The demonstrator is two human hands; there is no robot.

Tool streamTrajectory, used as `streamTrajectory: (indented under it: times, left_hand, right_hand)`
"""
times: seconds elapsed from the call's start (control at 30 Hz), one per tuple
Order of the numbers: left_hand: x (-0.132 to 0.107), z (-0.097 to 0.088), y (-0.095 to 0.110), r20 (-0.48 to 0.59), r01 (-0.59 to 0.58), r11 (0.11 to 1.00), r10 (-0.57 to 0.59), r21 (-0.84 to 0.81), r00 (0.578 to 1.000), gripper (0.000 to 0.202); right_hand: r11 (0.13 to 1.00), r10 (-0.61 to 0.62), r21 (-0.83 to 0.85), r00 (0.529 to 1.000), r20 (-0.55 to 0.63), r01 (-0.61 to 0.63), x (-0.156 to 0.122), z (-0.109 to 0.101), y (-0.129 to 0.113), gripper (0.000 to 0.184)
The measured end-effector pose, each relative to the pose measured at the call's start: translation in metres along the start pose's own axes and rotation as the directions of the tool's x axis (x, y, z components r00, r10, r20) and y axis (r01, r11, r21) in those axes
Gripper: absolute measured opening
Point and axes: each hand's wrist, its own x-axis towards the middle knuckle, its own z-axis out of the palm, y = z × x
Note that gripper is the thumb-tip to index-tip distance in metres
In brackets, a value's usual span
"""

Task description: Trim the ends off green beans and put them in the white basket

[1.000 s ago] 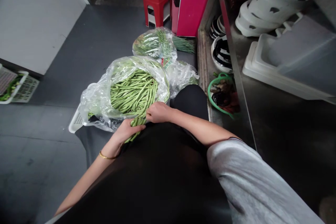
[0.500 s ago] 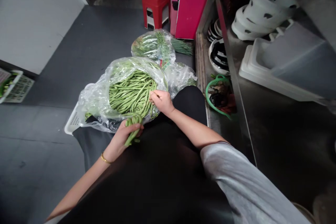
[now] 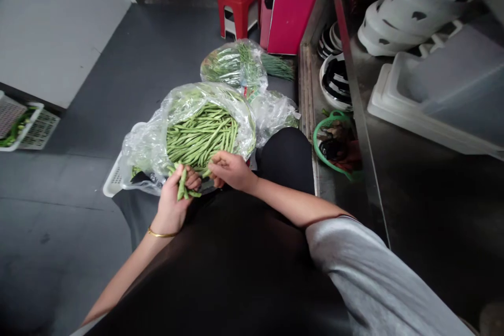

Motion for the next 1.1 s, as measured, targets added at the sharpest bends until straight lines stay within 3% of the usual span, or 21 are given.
streamTrajectory:
  times: [0.1, 0.17, 0.27, 0.33, 0.43, 0.53, 0.6, 0.67, 0.73, 0.8, 0.87, 0.93, 1.0, 1.1]
  left_hand:
    - [0.006, -0.006, -0.003, -0.015, 0.101, 0.990, -0.103, -0.095, 0.995, 0.018]
    - [0.010, -0.011, -0.005, -0.012, 0.226, 0.970, -0.228, -0.089, 0.974, 0.012]
    - [0.014, -0.018, -0.005, 0.004, 0.345, 0.936, -0.345, -0.071, 0.938, 0.013]
    - [0.015, -0.021, -0.004, 0.034, 0.351, 0.934, -0.349, -0.066, 0.936, 0.021]
    - [0.016, -0.023, -0.005, 0.109, 0.278, 0.958, -0.269, -0.076, 0.957, 0.026]
    - [0.015, -0.025, -0.006, 0.151, 0.224, 0.971, -0.210, -0.084, 0.966, 0.022]
    - [0.014, -0.027, -0.006, 0.132, 0.212, 0.973, -0.199, -0.092, 0.971, 0.016]
    - [0.014, -0.028, -0.005, 0.106, 0.226, 0.967, -0.214, -0.119, 0.971, 0.015]
    - [0.017, -0.027, -0.003, 0.112, 0.276, 0.948, -0.260, -0.157, 0.959, 0.016]
    - [0.023, -0.022, -0.003, 0.141, 0.323, 0.930, -0.301, -0.176, 0.943, 0.018]
    - [0.028, -0.014, -0.004, 0.156, 0.311, 0.936, -0.287, -0.166, 0.945, 0.019]
    - [0.032, -0.006, -0.005, 0.135, 0.236, 0.963, -0.219, -0.127, 0.966, 0.017]
    - [0.031, 0.001, -0.007, 0.106, 0.121, 0.992, -0.117, -0.034, 0.987, 0.018]
    - [0.024, 0.008, -0.008, 0.117, -0.063, 0.983, 0.043, 0.170, 0.992, 0.028]
  right_hand:
    - [0.958, -0.001, -0.282, 0.987, 0.163, 0.048, -0.005, 0.004, -0.002, 0.021]
    - [0.814, -0.010, -0.562, 0.972, 0.235, 0.144, 0.001, 0.001, -0.010, 0.021]
    - [0.542, -0.045, -0.817, 0.978, 0.206, 0.197, 0.026, -0.009, -0.023, 0.026]
    - [0.391, -0.062, -0.903, 0.984, 0.168, 0.179, 0.051, -0.014, -0.023, 0.025]
    - [0.118, 0.026, -0.958, 0.963, 0.267, 0.262, 0.092, -0.010, -0.007, 0.023]
    - [-0.003, 0.120, -0.938, 0.932, 0.343, 0.346, 0.117, 0.003, 0.012, 0.027]
    - [-0.020, 0.094, -0.939, 0.935, 0.341, 0.345, 0.118, 0.008, 0.013, 0.028]
    - [0.035, -0.019, -0.940, 0.941, 0.338, 0.338, 0.103, 0.008, 0.005, 0.024]
    - [0.207, -0.190, -0.909, 0.926, 0.325, 0.362, 0.077, 0.003, -0.006, 0.019]
    - [0.452, -0.316, -0.803, 0.912, 0.262, 0.387, 0.045, -0.002, -0.011, 0.015]
    - [0.650, -0.327, -0.671, 0.928, 0.177, 0.357, 0.016, -0.006, -0.007, 0.016]
    - [0.742, -0.277, -0.609, 0.955, 0.105, 0.282, -0.006, -0.009, 0.003, 0.017]
    - [0.705, -0.192, -0.676, 0.976, 0.108, 0.213, -0.019, -0.011, 0.013, 0.016]
    - [0.478, 0.050, -0.851, 0.961, 0.272, 0.217, -0.025, -0.016, 0.018, 0.011]
